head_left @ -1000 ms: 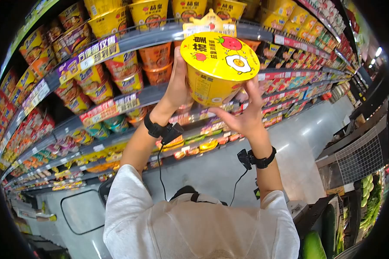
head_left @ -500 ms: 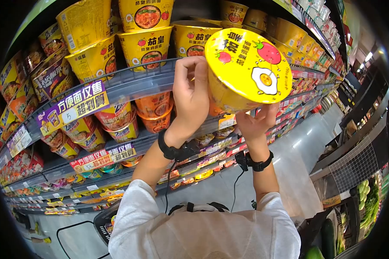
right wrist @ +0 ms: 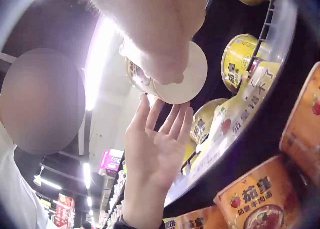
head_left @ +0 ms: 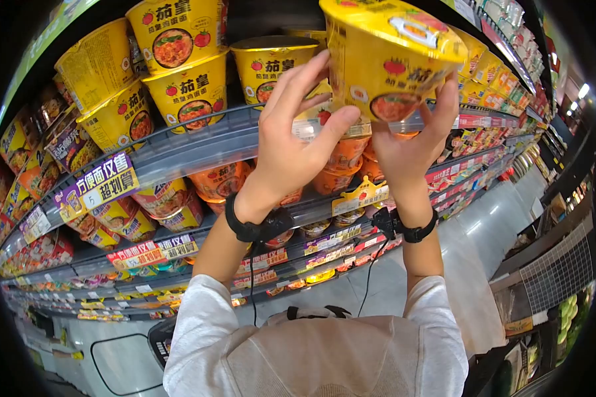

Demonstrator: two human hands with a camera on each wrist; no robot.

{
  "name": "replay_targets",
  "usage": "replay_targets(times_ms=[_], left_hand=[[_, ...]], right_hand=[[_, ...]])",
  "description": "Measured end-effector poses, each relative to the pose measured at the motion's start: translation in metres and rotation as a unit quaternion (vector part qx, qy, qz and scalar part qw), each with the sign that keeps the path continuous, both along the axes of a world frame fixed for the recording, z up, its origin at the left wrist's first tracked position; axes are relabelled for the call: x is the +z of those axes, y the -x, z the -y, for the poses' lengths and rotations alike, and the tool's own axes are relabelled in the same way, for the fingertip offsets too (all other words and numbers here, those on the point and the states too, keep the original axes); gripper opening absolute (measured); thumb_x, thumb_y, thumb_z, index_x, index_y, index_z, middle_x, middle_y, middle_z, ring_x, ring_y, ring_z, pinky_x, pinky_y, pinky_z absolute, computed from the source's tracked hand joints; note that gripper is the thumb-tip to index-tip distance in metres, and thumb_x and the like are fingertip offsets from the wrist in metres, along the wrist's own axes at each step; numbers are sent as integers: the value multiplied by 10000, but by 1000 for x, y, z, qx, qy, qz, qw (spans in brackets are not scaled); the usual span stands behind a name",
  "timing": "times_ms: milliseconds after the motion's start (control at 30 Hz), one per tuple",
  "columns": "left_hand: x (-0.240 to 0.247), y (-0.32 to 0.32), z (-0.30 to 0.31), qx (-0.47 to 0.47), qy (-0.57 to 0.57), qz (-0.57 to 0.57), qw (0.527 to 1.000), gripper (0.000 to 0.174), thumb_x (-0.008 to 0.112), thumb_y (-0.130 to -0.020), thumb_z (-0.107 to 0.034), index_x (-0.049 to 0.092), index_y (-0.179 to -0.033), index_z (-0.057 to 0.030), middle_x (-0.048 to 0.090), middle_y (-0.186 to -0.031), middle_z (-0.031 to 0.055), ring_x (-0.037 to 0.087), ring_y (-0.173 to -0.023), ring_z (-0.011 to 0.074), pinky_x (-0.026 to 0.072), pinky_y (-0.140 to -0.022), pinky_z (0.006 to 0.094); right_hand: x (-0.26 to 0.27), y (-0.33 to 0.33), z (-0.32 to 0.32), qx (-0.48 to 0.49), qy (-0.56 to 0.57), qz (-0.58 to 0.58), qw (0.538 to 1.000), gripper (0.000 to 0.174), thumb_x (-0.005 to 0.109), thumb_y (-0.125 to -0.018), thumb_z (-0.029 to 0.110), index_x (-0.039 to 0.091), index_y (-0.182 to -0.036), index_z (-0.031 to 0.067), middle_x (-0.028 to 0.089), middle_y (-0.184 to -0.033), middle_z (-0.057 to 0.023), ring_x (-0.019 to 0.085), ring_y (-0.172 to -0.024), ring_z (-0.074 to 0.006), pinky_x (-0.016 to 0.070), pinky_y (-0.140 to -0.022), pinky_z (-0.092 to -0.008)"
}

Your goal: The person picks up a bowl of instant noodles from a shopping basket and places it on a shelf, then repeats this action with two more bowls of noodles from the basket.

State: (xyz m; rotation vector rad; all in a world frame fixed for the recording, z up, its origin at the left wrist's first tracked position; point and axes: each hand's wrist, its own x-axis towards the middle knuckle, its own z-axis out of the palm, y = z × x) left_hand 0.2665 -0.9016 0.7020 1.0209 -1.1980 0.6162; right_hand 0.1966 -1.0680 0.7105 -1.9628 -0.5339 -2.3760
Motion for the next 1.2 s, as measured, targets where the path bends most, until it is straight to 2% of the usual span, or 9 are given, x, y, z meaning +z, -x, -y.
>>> replay_targets(times_ms=[200,233,267,333,433,467,700,967,1200], left_hand=[[21,-10,34,74,24,60,995,631,849,-856,-124,570,-1413,-25,566,-1322,150,640,-1195,259,603,-958,382],[24,-12,40,103,42,77,991,613,848,-857,-114,578,-1401,-24,561,-1304,141,643,-1184,251,610,-948,376],[27,-13,44,125,38,84,988,573,841,-865,-105,597,-1377,-26,550,-1280,132,645,-1169,238,616,-939,368],[34,-11,49,134,21,78,988,509,790,-910,-70,594,-1376,-6,542,-1324,117,627,-1227,241,580,-999,356],[36,-14,56,125,17,63,990,456,734,-958,-38,582,-1385,11,535,-1357,97,598,-1301,253,539,-1067,345],[37,-17,59,105,25,59,992,438,719,-969,-40,585,-1383,9,536,-1354,95,586,-1320,260,532,-1077,347],[48,-27,71,122,15,56,991,375,678,-994,-28,589,-1357,14,547,-1363,106,571,-1340,271,515,-1094,341],[45,-40,84,145,-30,-20,989,210,642,-1006,-7,595,-1208,30,622,-1272,98,586,-1310,241,506,-1057,301],[42,-43,86,237,-60,37,969,249,680,-984,-33,625,-1217,35,586,-1337,152,606,-1297,260,473,-1129,363]], right_hand=[[26,-17,34,102,-32,-4,994,969,925,-665,11,403,-1479,64,453,-1555,-230,552,-1337,-371,603,-893,-333],[29,-18,40,96,-30,-30,995,888,894,-768,63,372,-1485,33,447,-1548,-243,543,-1367,-313,602,-964,-383],[31,-24,48,111,-41,-17,993,841,893,-783,136,423,-1469,12,455,-1529,-269,551,-1349,-350,582,-986,-403],[38,-22,54,84,-23,-26,996,837,839,-774,-44,410,-1492,1,463,-1518,-276,593,-1302,-350,613,-908,-332],[38,-20,60,116,-71,-98,986,786,823,-798,-29,428,-1477,-5,447,-1536,-272,573,-1332,-348,616,-916,-335],[35,-23,63,206,-115,-137,962,727,791,-865,40,418,-1487,-8,474,-1518,-272,554,-1355,-364,571,-999,-381],[43,-42,81,303,-141,-187,924,744,794,-874,38,387,-1496,9,521,-1500,-260,544,-1383,-320,552,-1057,-415],[47,-49,94,276,-97,-221,930,721,769,-909,97,380,-1510,7,513,-1507,-260,521,-1407,-314,502,-1110,-419],[54,-38,91,261,-106,-271,920,685,724,-956,206,394,-1510,-26,549,-1448,-265,527,-1387,-370,406,-1162,-431]])
